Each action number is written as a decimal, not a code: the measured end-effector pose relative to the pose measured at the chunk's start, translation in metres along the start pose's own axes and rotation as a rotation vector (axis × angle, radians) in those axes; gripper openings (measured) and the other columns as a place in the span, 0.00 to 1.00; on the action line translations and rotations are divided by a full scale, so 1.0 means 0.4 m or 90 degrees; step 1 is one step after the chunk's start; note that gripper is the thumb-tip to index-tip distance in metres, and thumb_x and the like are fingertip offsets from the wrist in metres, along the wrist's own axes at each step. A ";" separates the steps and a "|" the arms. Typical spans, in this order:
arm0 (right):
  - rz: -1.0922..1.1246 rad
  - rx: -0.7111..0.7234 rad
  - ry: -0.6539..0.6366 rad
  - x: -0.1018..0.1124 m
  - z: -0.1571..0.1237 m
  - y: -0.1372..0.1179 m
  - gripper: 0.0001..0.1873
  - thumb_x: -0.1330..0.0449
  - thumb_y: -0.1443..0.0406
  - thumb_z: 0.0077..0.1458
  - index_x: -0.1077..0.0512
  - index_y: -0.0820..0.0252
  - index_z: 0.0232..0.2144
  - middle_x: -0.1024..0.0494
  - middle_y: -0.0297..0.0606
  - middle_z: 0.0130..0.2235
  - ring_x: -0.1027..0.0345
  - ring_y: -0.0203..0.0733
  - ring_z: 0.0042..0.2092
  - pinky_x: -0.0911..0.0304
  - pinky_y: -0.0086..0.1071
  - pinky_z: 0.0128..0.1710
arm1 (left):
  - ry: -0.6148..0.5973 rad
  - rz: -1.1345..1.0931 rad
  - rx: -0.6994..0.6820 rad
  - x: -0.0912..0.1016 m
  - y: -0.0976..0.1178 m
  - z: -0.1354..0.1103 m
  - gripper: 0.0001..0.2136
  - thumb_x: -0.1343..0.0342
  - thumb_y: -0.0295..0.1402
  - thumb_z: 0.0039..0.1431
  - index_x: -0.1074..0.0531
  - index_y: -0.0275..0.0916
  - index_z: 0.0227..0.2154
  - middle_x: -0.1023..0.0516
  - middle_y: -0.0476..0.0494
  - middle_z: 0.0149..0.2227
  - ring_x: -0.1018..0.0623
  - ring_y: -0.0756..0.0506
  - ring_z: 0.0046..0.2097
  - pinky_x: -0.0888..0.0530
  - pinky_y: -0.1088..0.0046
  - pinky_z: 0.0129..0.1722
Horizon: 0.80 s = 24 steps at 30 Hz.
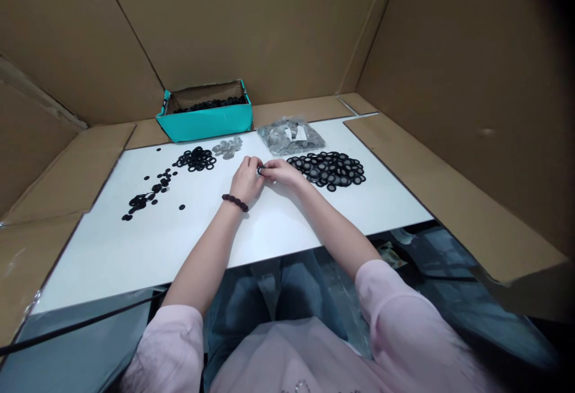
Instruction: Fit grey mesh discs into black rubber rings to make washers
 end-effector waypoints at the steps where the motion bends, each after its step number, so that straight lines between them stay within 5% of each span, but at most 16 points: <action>1: -0.007 0.001 0.002 0.002 0.001 0.000 0.12 0.38 0.71 0.46 0.34 0.63 0.16 0.35 0.31 0.16 0.44 0.30 0.20 0.47 0.26 0.23 | -0.007 -0.008 -0.014 -0.002 0.004 -0.001 0.12 0.48 0.24 0.51 0.33 0.39 0.39 0.33 0.41 0.42 0.28 0.43 0.43 0.29 0.64 0.45; 5: -0.001 -0.002 -0.005 0.006 0.001 0.001 0.08 0.38 0.72 0.44 0.32 0.63 0.18 0.35 0.30 0.17 0.44 0.30 0.20 0.48 0.25 0.23 | -0.030 -0.047 -0.067 -0.005 0.018 -0.003 0.13 0.49 0.23 0.52 0.30 0.40 0.40 0.35 0.42 0.43 0.28 0.44 0.44 0.30 0.66 0.47; 10: 0.006 0.006 -0.025 -0.001 -0.004 -0.004 0.10 0.38 0.71 0.45 0.33 0.63 0.16 0.36 0.30 0.16 0.45 0.30 0.20 0.49 0.26 0.22 | -0.014 -0.033 -0.006 0.002 -0.002 0.001 0.13 0.45 0.26 0.50 0.31 0.39 0.41 0.35 0.42 0.42 0.28 0.45 0.41 0.29 0.65 0.44; 24: 0.056 0.003 -0.035 -0.007 -0.002 0.003 0.05 0.40 0.71 0.42 0.32 0.64 0.18 0.35 0.30 0.17 0.44 0.30 0.21 0.51 0.26 0.24 | -0.043 -0.089 -0.060 0.001 0.014 0.001 0.14 0.49 0.21 0.48 0.32 0.40 0.38 0.37 0.44 0.42 0.29 0.46 0.44 0.29 0.65 0.48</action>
Point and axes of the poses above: each hand's wrist, its own z-axis towards the middle knuckle, its own x-axis out of the back of the hand, y = z × x, the point moved 9 cm from there along z, towards the middle knuckle
